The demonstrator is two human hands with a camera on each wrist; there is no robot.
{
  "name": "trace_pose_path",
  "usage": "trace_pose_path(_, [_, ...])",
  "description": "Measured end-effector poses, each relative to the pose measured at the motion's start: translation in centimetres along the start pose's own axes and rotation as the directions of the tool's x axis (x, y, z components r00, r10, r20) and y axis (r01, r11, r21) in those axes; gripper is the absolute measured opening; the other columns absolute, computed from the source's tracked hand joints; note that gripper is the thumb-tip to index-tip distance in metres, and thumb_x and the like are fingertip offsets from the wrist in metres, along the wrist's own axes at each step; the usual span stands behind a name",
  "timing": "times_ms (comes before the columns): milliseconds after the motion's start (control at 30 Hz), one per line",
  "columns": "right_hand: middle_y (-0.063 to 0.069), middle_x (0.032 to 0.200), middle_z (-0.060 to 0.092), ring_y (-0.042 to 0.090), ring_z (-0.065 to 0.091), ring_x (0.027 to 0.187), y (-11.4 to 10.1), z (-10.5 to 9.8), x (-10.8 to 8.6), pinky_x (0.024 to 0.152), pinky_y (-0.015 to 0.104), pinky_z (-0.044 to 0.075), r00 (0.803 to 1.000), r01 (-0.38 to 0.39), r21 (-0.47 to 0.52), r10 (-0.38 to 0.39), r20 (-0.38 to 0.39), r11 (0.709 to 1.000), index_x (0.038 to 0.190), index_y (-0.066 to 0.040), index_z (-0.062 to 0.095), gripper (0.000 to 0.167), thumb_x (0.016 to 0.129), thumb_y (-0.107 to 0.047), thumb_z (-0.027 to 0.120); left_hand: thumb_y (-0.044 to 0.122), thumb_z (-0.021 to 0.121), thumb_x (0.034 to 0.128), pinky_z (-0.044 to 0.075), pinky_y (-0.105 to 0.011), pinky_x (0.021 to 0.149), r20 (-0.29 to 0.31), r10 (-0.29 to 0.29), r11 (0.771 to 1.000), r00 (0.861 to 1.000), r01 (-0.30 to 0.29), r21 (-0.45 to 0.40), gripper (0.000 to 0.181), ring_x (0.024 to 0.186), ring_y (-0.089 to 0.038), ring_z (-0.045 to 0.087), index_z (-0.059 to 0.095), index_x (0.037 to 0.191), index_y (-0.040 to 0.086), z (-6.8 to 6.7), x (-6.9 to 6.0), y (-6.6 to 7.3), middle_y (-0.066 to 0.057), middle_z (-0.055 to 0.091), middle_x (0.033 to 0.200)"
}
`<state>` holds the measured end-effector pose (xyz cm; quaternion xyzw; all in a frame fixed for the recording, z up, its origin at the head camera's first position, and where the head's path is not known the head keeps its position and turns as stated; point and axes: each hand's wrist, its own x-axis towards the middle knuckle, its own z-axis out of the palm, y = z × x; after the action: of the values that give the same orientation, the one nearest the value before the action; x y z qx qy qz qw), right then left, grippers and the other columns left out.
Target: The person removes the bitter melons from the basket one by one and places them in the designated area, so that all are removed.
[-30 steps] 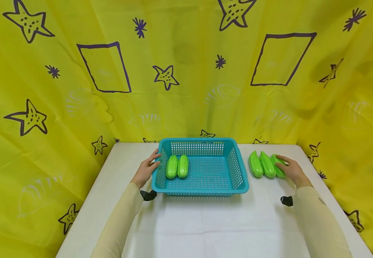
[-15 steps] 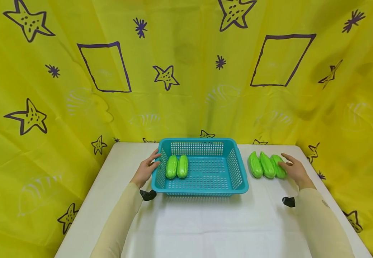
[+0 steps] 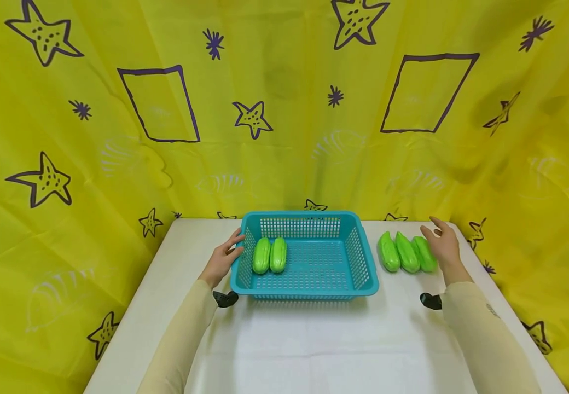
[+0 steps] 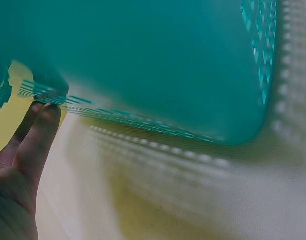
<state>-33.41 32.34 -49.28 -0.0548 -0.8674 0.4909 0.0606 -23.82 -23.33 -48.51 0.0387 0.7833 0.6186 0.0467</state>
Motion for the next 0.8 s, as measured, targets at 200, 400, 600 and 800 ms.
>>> trace_pose_path(200, [0.028,0.156,0.022,0.048,0.028,0.138,-3.2,1.3,-0.4,0.106,0.061,0.033,0.999,0.01,0.053,-0.012,0.039,0.999,0.154,-0.004,0.025,0.068,0.102,-0.039,0.048,0.011,0.048,0.1033,0.028,-0.052,0.114,0.0,-0.008,1.0,1.0,0.008,0.005,0.048,0.145,-0.042,0.02,0.037,0.149,-0.001,0.1,-0.1,0.1,0.0,0.013,0.163])
trace_pose_path(400, [0.026,0.157,0.021,0.046,0.028,0.139,-5.9,2.6,-0.7,0.109,0.058,0.032,0.997,0.005,0.12,-0.015,0.079,0.993,0.155,-0.005,0.024,0.068,0.101,-0.037,0.05,0.011,0.048,0.1034,0.028,-0.052,0.113,-0.004,-0.01,1.0,1.0,0.01,0.015,0.048,0.145,-0.041,0.019,0.037,0.149,-0.001,0.1,0.0,0.1,-0.001,0.013,0.164])
trace_pose_path(600, [0.021,0.157,0.025,0.041,0.028,0.139,-7.7,4.1,-0.9,0.111,0.054,0.031,0.995,-0.011,0.178,-0.006,0.095,0.984,0.155,-0.005,0.026,0.068,0.101,-0.038,0.052,0.012,0.048,0.1036,0.028,-0.052,0.114,-0.003,-0.019,1.0,1.0,0.019,0.016,0.049,0.145,-0.041,0.02,0.037,0.15,0.001,0.0,-0.1,0.1,0.002,0.013,0.163])
trace_pose_path(800, [0.023,0.155,0.026,0.041,0.03,0.138,-8.5,5.1,-1.3,0.112,0.053,0.029,0.991,-0.013,0.203,-0.015,0.133,0.979,0.155,-0.004,0.025,0.07,0.1,-0.038,0.053,0.01,0.047,0.1038,0.027,-0.053,0.113,-0.004,-0.016,1.0,1.0,0.016,0.018,0.048,0.145,-0.043,0.018,0.036,0.149,-0.001,0.1,-0.1,0.2,-0.001,0.012,0.164])
